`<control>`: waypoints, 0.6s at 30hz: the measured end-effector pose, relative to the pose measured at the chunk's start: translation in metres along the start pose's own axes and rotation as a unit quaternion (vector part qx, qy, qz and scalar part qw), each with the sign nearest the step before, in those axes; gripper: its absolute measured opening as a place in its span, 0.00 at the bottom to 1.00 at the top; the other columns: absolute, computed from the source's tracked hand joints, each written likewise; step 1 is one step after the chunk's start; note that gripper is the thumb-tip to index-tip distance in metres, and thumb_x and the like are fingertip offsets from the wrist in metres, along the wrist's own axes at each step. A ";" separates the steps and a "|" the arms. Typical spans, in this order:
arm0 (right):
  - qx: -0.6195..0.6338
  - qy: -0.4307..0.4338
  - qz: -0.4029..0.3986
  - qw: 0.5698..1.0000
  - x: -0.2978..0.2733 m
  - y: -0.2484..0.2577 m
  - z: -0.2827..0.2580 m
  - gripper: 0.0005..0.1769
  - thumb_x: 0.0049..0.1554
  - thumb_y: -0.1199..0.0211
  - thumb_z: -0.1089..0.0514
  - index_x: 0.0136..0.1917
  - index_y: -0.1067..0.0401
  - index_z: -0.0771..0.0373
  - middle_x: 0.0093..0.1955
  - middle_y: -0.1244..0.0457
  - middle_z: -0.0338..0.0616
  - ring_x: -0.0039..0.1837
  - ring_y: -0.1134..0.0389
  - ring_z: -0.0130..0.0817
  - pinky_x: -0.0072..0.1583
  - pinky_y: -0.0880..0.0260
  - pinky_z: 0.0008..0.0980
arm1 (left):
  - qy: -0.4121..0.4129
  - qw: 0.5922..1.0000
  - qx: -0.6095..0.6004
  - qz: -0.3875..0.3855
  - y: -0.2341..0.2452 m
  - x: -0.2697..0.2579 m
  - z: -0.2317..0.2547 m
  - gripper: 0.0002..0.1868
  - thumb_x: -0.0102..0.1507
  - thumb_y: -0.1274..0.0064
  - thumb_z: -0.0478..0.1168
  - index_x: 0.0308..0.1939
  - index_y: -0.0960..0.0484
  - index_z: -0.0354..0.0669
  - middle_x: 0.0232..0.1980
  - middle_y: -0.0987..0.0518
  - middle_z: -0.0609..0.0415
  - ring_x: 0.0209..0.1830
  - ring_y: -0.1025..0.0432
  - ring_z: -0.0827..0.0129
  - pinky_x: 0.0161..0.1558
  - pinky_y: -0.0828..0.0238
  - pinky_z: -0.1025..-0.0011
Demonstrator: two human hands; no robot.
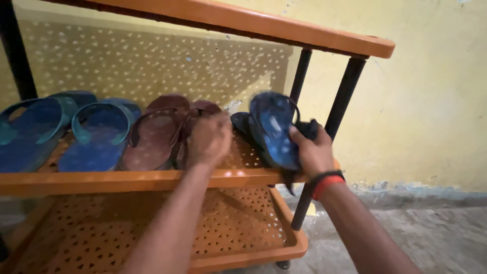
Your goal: The person wipes several pairs of sandals with a dark cloth. They handle each sandal individually, wiping the straps and soles, then place them back on a two-tiered orange plastic shoe rack.
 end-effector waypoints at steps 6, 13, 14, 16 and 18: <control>-0.196 0.162 -0.230 0.939 0.032 -0.050 0.020 0.24 0.60 0.45 0.51 0.67 0.30 0.60 0.59 0.30 0.50 0.62 0.32 0.42 0.64 0.35 0.39 | -0.059 0.987 -0.125 0.078 0.015 -0.010 0.007 0.37 0.60 0.49 0.56 0.72 0.31 0.51 0.66 0.29 0.40 0.63 0.29 0.48 0.65 0.36 0.53; -0.497 0.186 -0.262 0.806 0.054 -0.036 0.040 0.36 0.55 0.36 0.42 0.72 0.37 0.56 0.74 0.44 0.58 0.69 0.42 0.59 0.68 0.43 0.47 | -0.115 0.988 0.030 0.093 -0.001 -0.009 0.007 0.46 0.50 0.36 0.41 0.73 0.34 0.59 0.69 0.35 0.41 0.68 0.40 0.41 0.64 0.45 0.44; -0.514 0.198 -0.245 0.798 0.054 -0.033 0.040 0.40 0.52 0.33 0.42 0.73 0.37 0.57 0.76 0.46 0.58 0.69 0.43 0.61 0.67 0.44 0.48 | -0.129 0.987 0.017 0.096 -0.001 -0.009 0.007 0.46 0.51 0.36 0.41 0.73 0.34 0.59 0.68 0.34 0.40 0.69 0.41 0.41 0.64 0.46 0.43; -0.476 0.240 -0.172 0.828 0.051 -0.031 0.035 0.39 0.48 0.37 0.51 0.72 0.37 0.63 0.71 0.42 0.61 0.68 0.39 0.59 0.67 0.40 0.45 | -0.132 0.989 -0.024 0.068 0.001 -0.010 0.006 0.40 0.55 0.41 0.42 0.72 0.33 0.59 0.69 0.32 0.42 0.69 0.38 0.43 0.67 0.41 0.47; -0.474 0.221 -0.115 0.844 0.047 -0.028 0.034 0.37 0.48 0.38 0.54 0.71 0.35 0.65 0.68 0.39 0.62 0.68 0.36 0.56 0.68 0.38 0.44 | -0.118 0.992 -0.007 0.031 0.001 -0.009 0.006 0.36 0.58 0.43 0.45 0.72 0.34 0.59 0.69 0.29 0.45 0.71 0.39 0.45 0.70 0.44 0.46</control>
Point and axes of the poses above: each hand's wrist, its own x-axis towards the middle knuckle, its own y-axis out of the back of the hand, z = x × y, the point moved 2 cm from there along x, towards the middle knuckle
